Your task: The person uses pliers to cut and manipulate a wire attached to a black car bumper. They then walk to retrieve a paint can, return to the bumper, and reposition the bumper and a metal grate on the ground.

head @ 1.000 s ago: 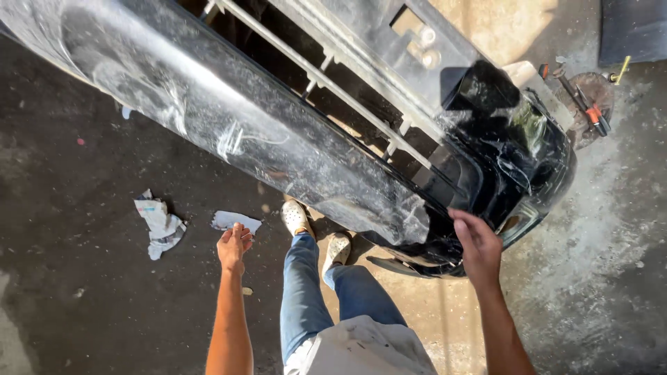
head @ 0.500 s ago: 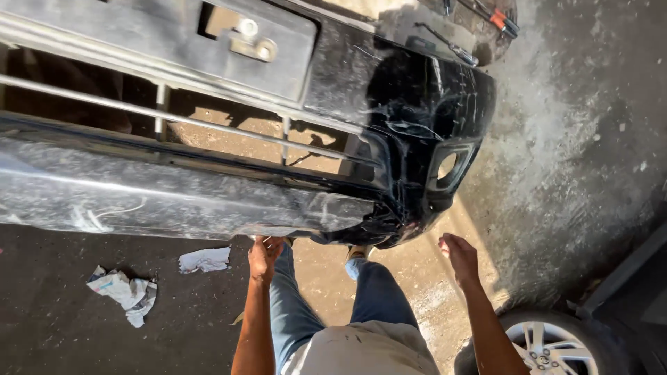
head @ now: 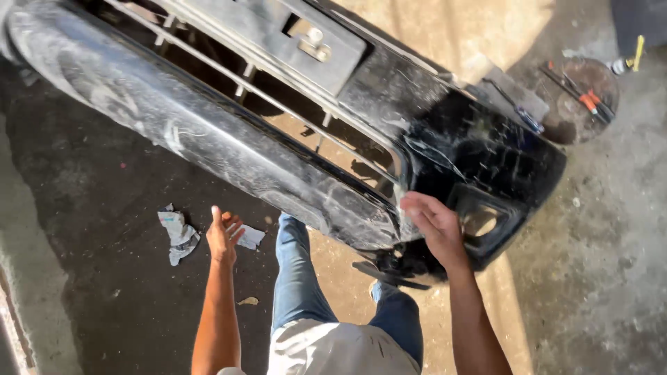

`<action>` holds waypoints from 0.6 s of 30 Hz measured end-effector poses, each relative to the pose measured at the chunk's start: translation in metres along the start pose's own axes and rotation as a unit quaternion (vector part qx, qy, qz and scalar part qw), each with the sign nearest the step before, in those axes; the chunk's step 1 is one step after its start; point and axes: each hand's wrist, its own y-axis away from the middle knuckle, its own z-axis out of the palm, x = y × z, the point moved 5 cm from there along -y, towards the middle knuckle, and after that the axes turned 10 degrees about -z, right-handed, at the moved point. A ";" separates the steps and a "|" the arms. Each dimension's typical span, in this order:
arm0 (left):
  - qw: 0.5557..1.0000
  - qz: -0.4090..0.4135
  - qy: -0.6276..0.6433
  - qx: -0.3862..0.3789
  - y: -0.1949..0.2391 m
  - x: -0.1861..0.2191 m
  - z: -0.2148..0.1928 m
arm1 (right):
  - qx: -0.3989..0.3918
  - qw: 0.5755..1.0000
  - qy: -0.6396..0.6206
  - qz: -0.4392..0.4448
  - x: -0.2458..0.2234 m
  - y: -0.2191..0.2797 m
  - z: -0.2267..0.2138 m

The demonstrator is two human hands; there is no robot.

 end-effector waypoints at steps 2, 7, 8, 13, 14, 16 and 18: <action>0.998 0.038 0.037 0.020 -0.027 0.066 -0.004 | -0.091 0.970 0.213 -0.076 -0.012 -0.060 0.075; 0.993 0.001 0.112 -0.021 -0.127 0.169 0.019 | -0.157 0.845 0.500 0.105 0.039 -0.169 0.158; 0.989 -0.028 0.135 -0.051 -0.145 0.186 0.028 | -0.172 0.816 0.522 0.177 0.060 -0.183 0.161; 0.965 -0.005 0.249 0.076 -0.204 0.176 0.014 | -0.153 0.803 0.530 0.225 0.040 -0.178 0.202; 0.947 0.035 0.312 0.070 -0.198 0.184 0.020 | -0.138 0.800 0.535 0.234 0.027 -0.172 0.210; 0.927 0.067 0.370 0.007 -0.157 0.219 0.034 | -0.128 0.796 0.554 0.206 0.001 -0.183 0.214; 0.910 0.092 0.404 -0.027 -0.126 0.214 -0.008 | -0.136 0.793 0.557 0.208 -0.003 -0.151 0.227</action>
